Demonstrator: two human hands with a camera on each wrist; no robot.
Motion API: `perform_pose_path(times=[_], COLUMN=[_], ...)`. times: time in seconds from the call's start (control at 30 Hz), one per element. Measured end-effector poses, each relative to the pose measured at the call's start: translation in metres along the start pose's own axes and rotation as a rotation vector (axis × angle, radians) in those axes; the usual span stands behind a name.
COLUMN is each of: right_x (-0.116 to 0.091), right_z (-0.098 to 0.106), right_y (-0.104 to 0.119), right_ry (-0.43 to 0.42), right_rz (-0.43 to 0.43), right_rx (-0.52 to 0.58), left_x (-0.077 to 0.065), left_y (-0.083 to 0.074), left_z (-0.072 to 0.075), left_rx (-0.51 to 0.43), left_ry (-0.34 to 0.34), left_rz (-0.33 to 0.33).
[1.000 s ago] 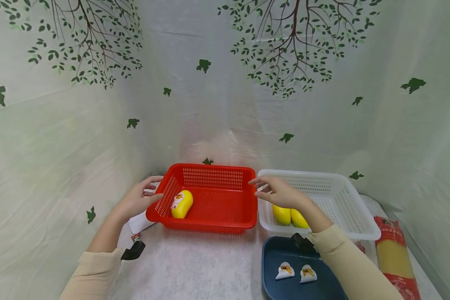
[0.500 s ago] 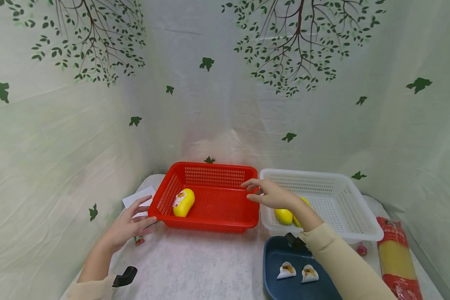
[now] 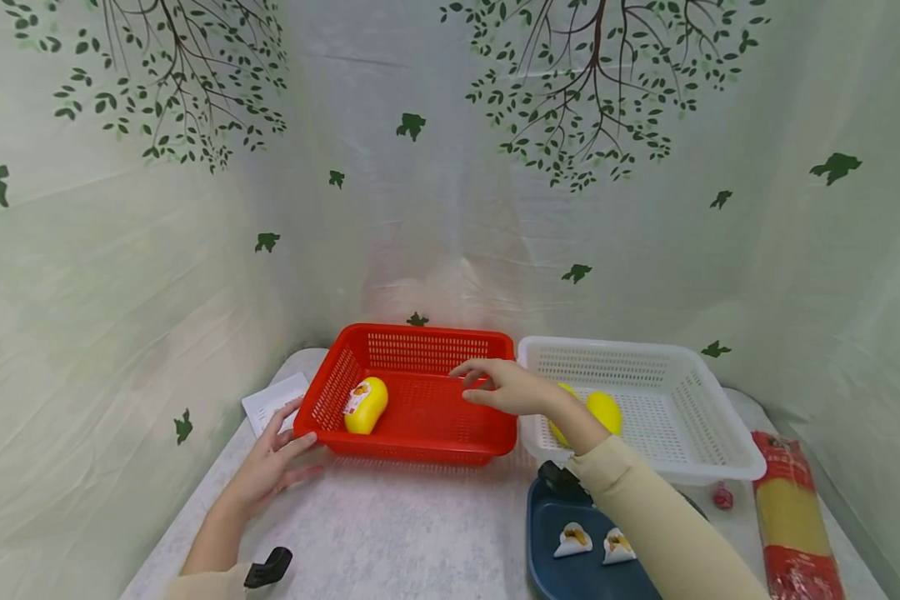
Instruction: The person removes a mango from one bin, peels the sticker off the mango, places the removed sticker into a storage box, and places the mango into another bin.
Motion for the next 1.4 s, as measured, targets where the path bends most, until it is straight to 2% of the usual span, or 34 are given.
perform_pose_path(times=[0.13, 0.37, 0.6, 0.73, 0.87, 1.07, 1.4], right_x=[0.014, 0.040, 0.065, 0.080, 0.096, 0.112, 0.126], right_z=[-0.007, -0.021, -0.037, -0.044, -0.053, -0.070, -0.085], right_y=[0.007, 0.017, 0.021, 0.020, 0.017, 0.016, 0.023], right_ry=[0.020, 0.055, 0.090, 0.096, 0.113, 0.174, 0.285], right_rz=[0.019, 0.045, 0.024, -0.035, -0.122, -0.197, -0.276], right_rx=[0.009, 0.029, 0.054, 0.092, 0.179, 0.289, 0.328], left_x=[0.000, 0.004, 0.004, 0.003, 0.003, 0.001, 0.004], left_y=[0.003, 0.004, 0.010, 0.012, 0.013, 0.013, 0.010], left_z=[-0.002, 0.000, -0.003, -0.006, -0.007, -0.008, -0.011], left_rx=[-0.023, -0.055, -0.121, -0.118, -0.123, -0.129, -0.145], left_ry=[-0.035, -0.141, -0.187, -0.207, -0.213, -0.215, -0.216], left_rz=[0.010, 0.015, 0.005, -0.014, -0.013, -0.010, -0.002])
Point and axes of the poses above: each hand's wrist, its own x-axis towards the middle knuckle, its own z-axis out of the back of the hand, y = z × x, the point moved 3 cm from there along x, towards the middle knuckle, and after that the axes turned 6 degrees about -y, right-handed, at the moved point
